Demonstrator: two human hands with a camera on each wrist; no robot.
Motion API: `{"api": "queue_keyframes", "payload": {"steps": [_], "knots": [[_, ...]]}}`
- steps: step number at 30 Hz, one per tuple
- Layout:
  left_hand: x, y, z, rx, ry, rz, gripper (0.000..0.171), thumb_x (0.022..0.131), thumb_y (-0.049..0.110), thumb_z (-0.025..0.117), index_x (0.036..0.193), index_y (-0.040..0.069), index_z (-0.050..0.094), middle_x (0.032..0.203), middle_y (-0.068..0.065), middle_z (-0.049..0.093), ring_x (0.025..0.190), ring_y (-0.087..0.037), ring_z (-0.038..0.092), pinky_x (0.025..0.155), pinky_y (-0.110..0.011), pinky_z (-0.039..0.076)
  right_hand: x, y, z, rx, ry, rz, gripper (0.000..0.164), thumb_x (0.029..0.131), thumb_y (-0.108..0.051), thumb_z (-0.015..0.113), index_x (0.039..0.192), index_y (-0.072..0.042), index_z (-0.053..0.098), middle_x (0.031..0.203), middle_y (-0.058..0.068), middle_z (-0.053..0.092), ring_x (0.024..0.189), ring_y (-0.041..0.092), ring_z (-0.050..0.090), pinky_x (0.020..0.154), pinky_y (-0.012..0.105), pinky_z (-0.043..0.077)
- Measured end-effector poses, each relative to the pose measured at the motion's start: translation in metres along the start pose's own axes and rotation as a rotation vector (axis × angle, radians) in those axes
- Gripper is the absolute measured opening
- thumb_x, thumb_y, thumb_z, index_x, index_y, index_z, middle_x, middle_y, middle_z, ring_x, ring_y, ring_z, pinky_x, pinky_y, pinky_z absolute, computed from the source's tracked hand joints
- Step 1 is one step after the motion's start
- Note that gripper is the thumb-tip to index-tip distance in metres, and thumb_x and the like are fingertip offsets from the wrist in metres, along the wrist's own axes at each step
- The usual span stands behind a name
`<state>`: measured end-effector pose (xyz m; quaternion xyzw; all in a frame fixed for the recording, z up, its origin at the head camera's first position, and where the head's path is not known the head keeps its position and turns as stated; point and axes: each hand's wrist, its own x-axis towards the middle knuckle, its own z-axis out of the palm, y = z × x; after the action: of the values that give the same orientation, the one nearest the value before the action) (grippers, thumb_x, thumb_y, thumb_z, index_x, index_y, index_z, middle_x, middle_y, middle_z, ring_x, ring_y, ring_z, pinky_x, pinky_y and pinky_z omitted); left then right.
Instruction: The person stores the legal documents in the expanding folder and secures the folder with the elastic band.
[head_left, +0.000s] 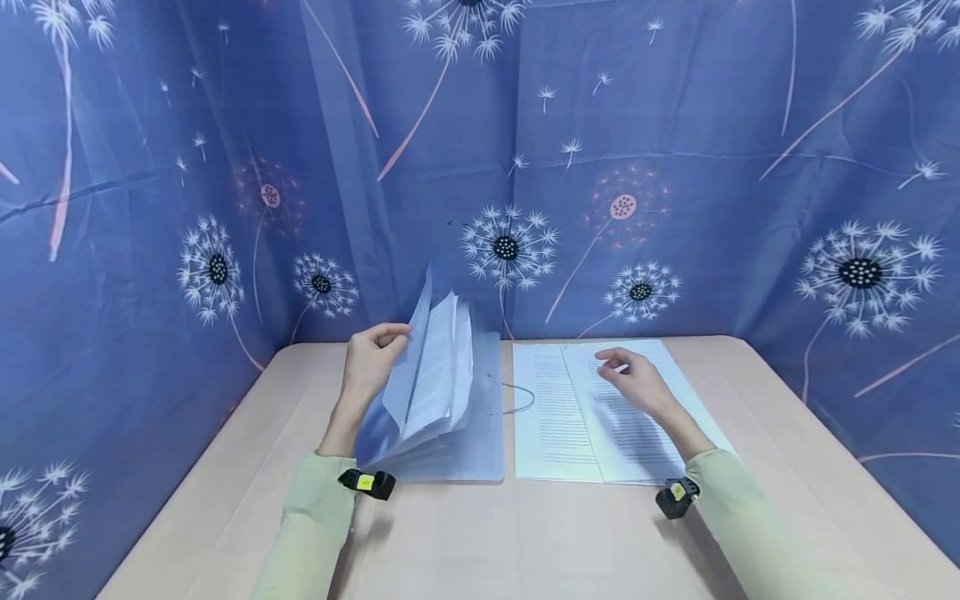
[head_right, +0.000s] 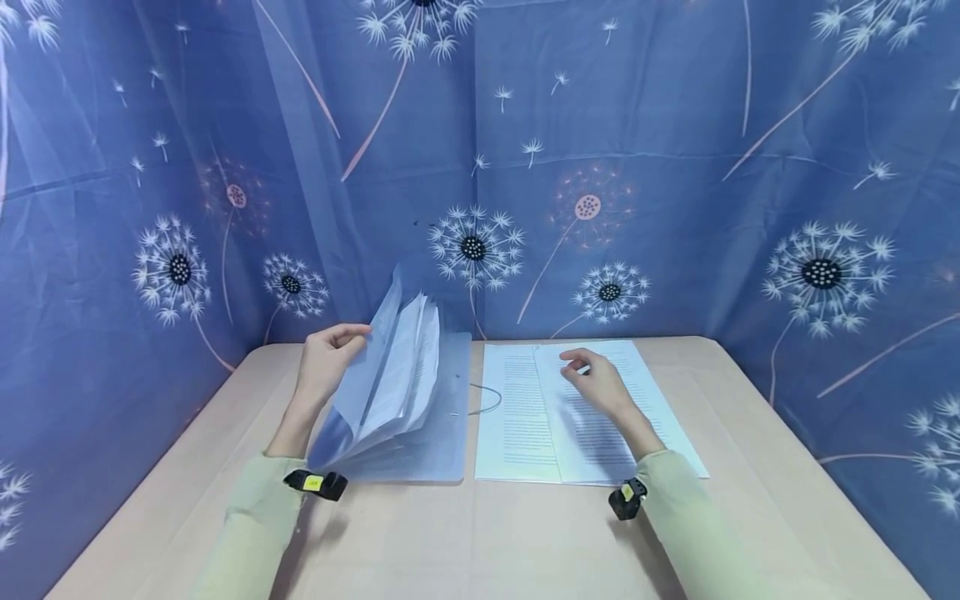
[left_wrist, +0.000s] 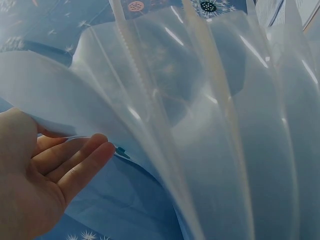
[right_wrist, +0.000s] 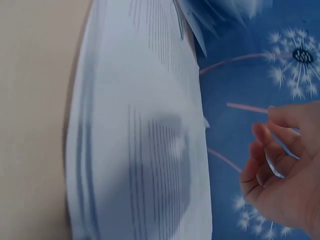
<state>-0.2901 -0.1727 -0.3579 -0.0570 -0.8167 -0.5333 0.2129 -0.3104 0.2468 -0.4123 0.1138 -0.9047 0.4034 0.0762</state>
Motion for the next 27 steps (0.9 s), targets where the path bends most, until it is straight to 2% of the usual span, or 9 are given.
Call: {"api": "queue_keyframes", "payload": {"steps": [9, 16, 22, 27], "knots": [[0.001, -0.001, -0.002, 0.005, 0.020, 0.009, 0.023, 0.091, 0.014, 0.062, 0.108, 0.010, 0.077, 0.101, -0.013, 0.077, 0.078, -0.012, 0.064, 0.065, -0.021, 0.047, -0.008, 0.018, -0.027, -0.069, -0.001, -0.008, 0.039, 0.099, -0.020, 0.058, 0.131, 0.002, 0.058, 0.109, 0.022, 0.066, 0.090, 0.031, 0.063, 0.072, 0.033, 0.048], [0.001, -0.004, -0.003, -0.023, 0.015, 0.002, 0.023, 0.091, 0.014, 0.062, 0.108, 0.010, 0.077, 0.103, -0.013, 0.076, 0.082, -0.008, 0.065, 0.070, -0.019, 0.049, -0.018, 0.038, -0.044, -0.109, -0.018, -0.007, 0.040, 0.099, -0.021, 0.059, 0.131, 0.002, 0.058, 0.110, 0.023, 0.066, 0.091, 0.033, 0.065, 0.073, 0.033, 0.049], [0.003, -0.006, -0.004, -0.002, 0.022, 0.020, 0.022, 0.091, 0.014, 0.062, 0.107, 0.011, 0.078, 0.099, -0.013, 0.077, 0.069, -0.010, 0.059, 0.060, -0.022, 0.042, -0.024, 0.054, -0.052, -0.163, -0.020, -0.029, 0.043, 0.097, -0.022, 0.062, 0.130, 0.005, 0.059, 0.109, 0.023, 0.067, 0.090, 0.031, 0.066, 0.076, 0.034, 0.050], [0.004, -0.007, -0.004, -0.005, 0.025, 0.017, 0.022, 0.091, 0.014, 0.063, 0.107, 0.012, 0.078, 0.098, -0.013, 0.077, 0.063, -0.010, 0.053, 0.058, -0.023, 0.040, -0.027, 0.065, -0.058, -0.183, -0.043, -0.044, 0.048, 0.095, -0.024, 0.065, 0.131, 0.007, 0.057, 0.113, 0.026, 0.066, 0.093, 0.033, 0.064, 0.080, 0.037, 0.049]]}}
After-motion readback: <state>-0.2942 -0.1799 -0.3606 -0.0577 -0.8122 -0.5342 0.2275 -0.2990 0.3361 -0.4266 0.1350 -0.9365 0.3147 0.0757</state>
